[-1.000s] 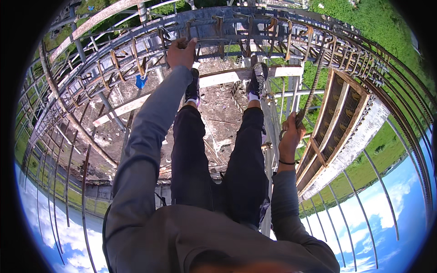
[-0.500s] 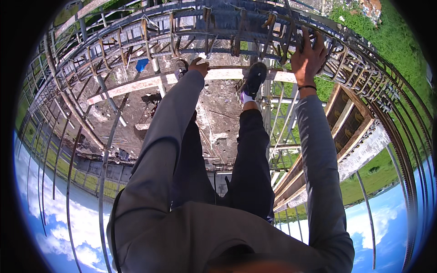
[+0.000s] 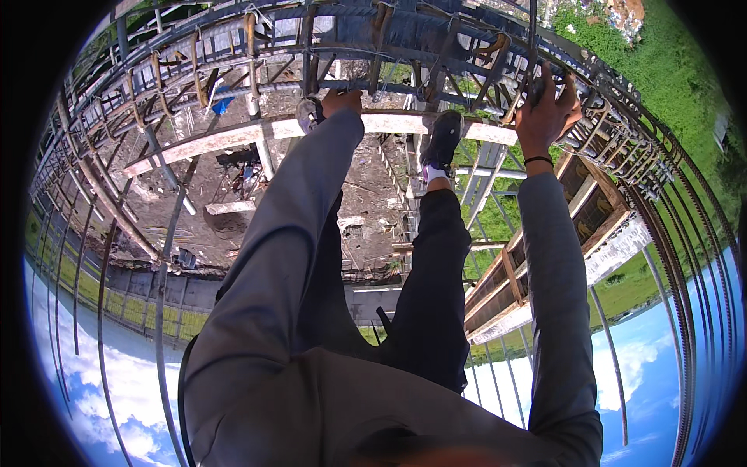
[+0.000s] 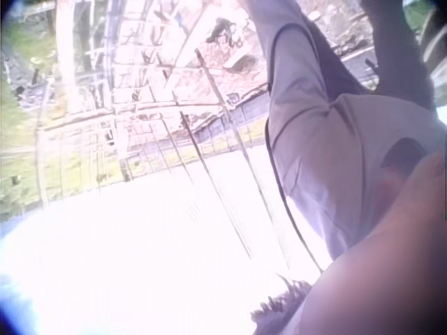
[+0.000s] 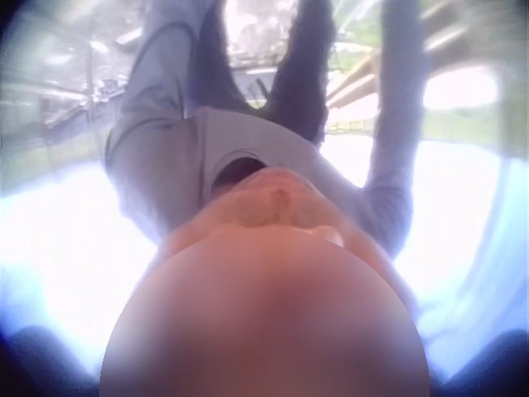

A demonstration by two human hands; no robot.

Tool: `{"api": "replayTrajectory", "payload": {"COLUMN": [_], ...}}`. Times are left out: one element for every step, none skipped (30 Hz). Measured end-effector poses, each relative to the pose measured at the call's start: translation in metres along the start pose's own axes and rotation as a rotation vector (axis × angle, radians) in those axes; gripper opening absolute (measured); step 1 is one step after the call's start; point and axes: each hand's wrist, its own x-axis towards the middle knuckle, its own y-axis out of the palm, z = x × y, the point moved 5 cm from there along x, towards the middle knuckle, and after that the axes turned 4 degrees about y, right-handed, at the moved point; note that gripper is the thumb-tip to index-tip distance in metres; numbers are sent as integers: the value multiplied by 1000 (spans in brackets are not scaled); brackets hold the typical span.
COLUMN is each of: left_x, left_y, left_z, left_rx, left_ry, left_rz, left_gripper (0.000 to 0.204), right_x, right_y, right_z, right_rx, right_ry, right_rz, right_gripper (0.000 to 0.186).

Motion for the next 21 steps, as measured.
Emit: {"api": "replayTrajectory", "payload": {"left_x": [-5,-9,-14,-16,-18,-16,-15,-13,-9,-6,-4,-3,-2,0,2,1,-1,-5,-13,-16,-23], "left_y": [-1,-6,-9,-15,-20,-23,-24,-25,-25,-27,-33,-40,-48,-57,-68,-79,-89,-107,-125,-150,-171], "left_z": [-3,-4,-2,-4,-2,-1,3,8,14,22,29,34,38,43,49,57,61,57,53,49,40], "left_rx": [-35,-86,-111,67,69,75,86,87,171,148,108,73,32,-11,-269,-522,-745,-932,-1091,-1095,-1155], "left_ry": [42,104,125,226,256,287,287,277,240,195,198,228,269,264,258,197,85,150,183,168,231], "left_rz": [56,83,125,79,40,16,12,11,-7,-29,-94,-132,-187,-200,-151,-54,39,71,107,204,177], "left_gripper": [41,43,46,39,36,34,31,28,27,28,28,27,25,24,22,21,20,16,12,16,21], "right_x": [0,-1,-1,-1,-1,0,1,3,3,3,3,2,2,1,0,1,0,1,1,1,1], "right_y": [0,1,0,2,-1,0,-2,-2,-1,-3,-3,-2,-3,-2,-2,-1,-1,0,-1,0,0], "right_z": [0,1,0,-3,-1,0,-1,-3,-4,-5,-6,-6,-5,-5,-4,-4,-5,-5,-5,-6,-5], "right_rx": [-49,-46,-34,-17,-55,-94,-141,-41,-39,-27,-14,-1,-30,-56,-82,-86,-88,-86,-86,-112,-110], "right_ry": [-6,-8,-2,47,-23,-54,-62,-59,-60,-47,-32,-17,-25,-24,-20,7,31,53,54,68,58], "right_rz": [-9,7,2,35,-18,-3,-16,8,27,14,28,49,43,47,56,63,85,104,99,120,117], "right_gripper": [64,63,63,66,67,68,69,70,69,68,67,67,67,68,68,66,66,66,65,69,70]}}
